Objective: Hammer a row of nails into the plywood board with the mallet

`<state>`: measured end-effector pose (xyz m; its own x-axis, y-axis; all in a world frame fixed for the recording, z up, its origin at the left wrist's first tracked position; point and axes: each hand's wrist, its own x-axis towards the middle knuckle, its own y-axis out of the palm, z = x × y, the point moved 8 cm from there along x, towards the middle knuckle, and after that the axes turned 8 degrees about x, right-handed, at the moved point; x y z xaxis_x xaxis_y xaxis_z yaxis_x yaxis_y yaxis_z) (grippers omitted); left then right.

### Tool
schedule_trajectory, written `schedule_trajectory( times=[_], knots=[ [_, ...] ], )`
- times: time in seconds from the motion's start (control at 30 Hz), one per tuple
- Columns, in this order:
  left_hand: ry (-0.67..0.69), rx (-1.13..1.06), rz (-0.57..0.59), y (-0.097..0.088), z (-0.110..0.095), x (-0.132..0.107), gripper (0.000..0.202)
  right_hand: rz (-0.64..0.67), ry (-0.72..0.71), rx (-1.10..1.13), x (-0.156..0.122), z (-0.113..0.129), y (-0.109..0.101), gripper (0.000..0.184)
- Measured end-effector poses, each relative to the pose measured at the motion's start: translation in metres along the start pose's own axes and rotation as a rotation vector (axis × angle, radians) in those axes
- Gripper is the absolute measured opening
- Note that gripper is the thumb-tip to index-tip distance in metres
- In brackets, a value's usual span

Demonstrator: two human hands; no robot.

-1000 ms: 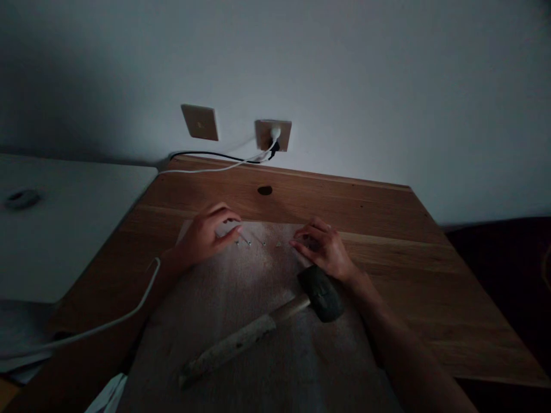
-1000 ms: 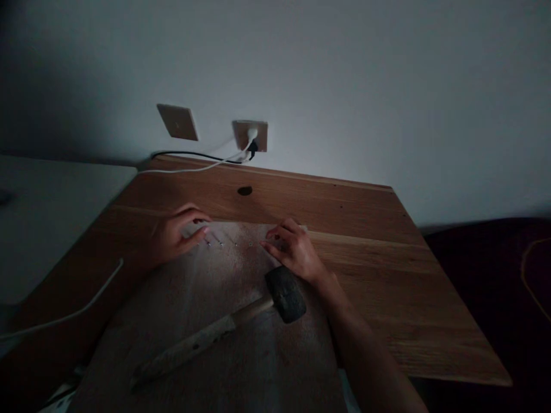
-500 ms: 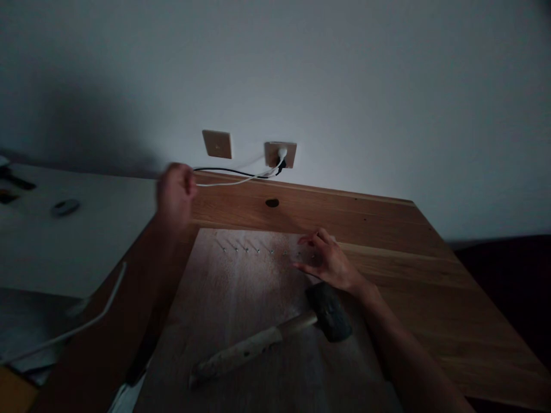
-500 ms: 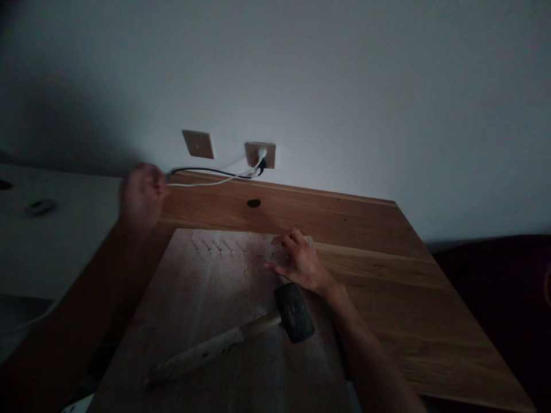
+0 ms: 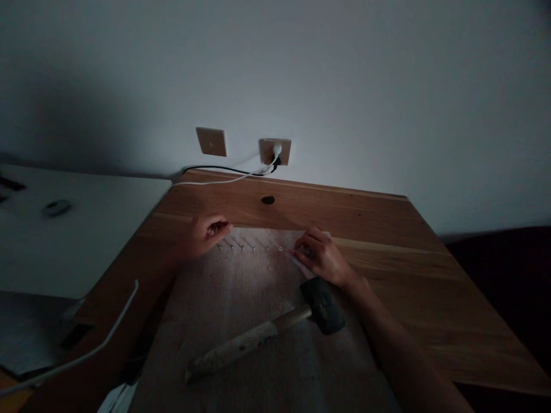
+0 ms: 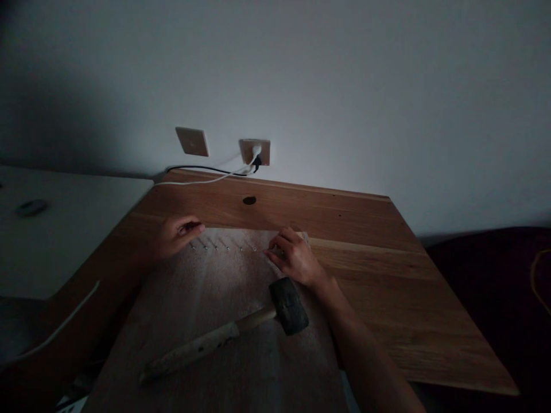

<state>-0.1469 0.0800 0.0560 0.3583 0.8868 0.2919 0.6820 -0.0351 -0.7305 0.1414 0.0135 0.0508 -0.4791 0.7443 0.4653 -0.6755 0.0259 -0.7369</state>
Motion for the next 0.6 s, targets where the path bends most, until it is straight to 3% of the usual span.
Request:
schedule_trajectory(
  times=[0.23, 0.43, 0.6],
  knots=[
    [0.063, 0.098, -0.083, -0.007, -0.005, -0.033, 0.013, -0.004, -0.01, 0.014, -0.001, 0.0, -0.001, 0.019],
    [0.129, 0.152, 0.039, 0.005, -0.005, -0.035, 0.019, -0.004, -0.019, 0.018, 0.0, 0.001, -0.001, 0.021],
    [0.127, 0.213, 0.031, 0.008, -0.004, -0.037, 0.026, 0.026, 0.0, 0.011, 0.0, -0.001, 0.002, 0.022]
  ],
)
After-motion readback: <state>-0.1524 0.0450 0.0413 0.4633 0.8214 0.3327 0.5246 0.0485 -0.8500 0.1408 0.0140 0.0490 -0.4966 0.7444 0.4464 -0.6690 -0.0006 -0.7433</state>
